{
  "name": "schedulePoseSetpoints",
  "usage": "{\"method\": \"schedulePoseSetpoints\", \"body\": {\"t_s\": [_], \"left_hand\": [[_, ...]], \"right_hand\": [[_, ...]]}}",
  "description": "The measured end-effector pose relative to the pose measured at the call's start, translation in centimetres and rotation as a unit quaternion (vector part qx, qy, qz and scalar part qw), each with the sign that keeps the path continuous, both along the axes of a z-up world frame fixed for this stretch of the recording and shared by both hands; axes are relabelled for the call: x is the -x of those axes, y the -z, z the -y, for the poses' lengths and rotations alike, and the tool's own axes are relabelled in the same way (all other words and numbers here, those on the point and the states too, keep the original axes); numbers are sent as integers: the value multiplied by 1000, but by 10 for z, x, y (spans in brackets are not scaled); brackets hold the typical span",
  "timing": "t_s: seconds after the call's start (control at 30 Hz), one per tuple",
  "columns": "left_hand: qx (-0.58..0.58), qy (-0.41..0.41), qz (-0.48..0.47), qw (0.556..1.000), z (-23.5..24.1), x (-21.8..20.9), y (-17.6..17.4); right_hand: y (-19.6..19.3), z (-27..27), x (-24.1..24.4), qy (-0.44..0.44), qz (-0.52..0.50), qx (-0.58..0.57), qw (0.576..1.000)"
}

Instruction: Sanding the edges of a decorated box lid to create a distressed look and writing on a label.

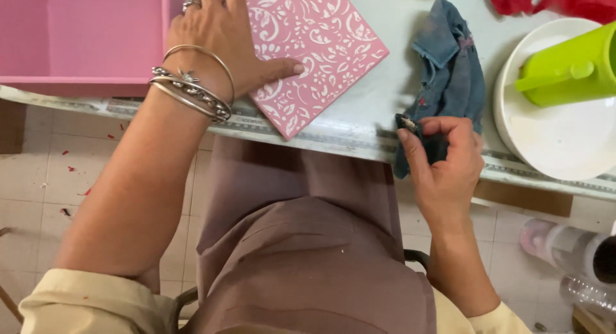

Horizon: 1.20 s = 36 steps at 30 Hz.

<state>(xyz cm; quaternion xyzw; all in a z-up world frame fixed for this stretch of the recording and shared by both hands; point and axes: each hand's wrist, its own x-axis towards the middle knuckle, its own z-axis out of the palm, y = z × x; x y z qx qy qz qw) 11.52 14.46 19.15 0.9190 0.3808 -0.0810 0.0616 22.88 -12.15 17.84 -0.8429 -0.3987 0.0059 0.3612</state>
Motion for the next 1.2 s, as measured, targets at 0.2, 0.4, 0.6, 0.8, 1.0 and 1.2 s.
{"method": "schedulePoseSetpoints", "body": {"t_s": [0.2,0.4,0.6,0.8,1.0,1.2], "left_hand": [[3,-31,9,999,22,8,-8],[58,-16,12,998,65,29,-32],[47,35,204,977,102,73,-8],[243,-99,389,883,127,82,-5],[365,-249,376,814,116,92,20],[492,-304,489,653,119,85,19]], "right_hand": [[-2,19,24,-7,-148,-188,971],[-8,61,-21,33,170,-129,976],[-17,108,-89,17,236,-20,971],[-4,107,-126,-84,271,30,959],[-18,114,-137,-173,267,126,940],[-11,110,-137,-191,207,106,954]]}}
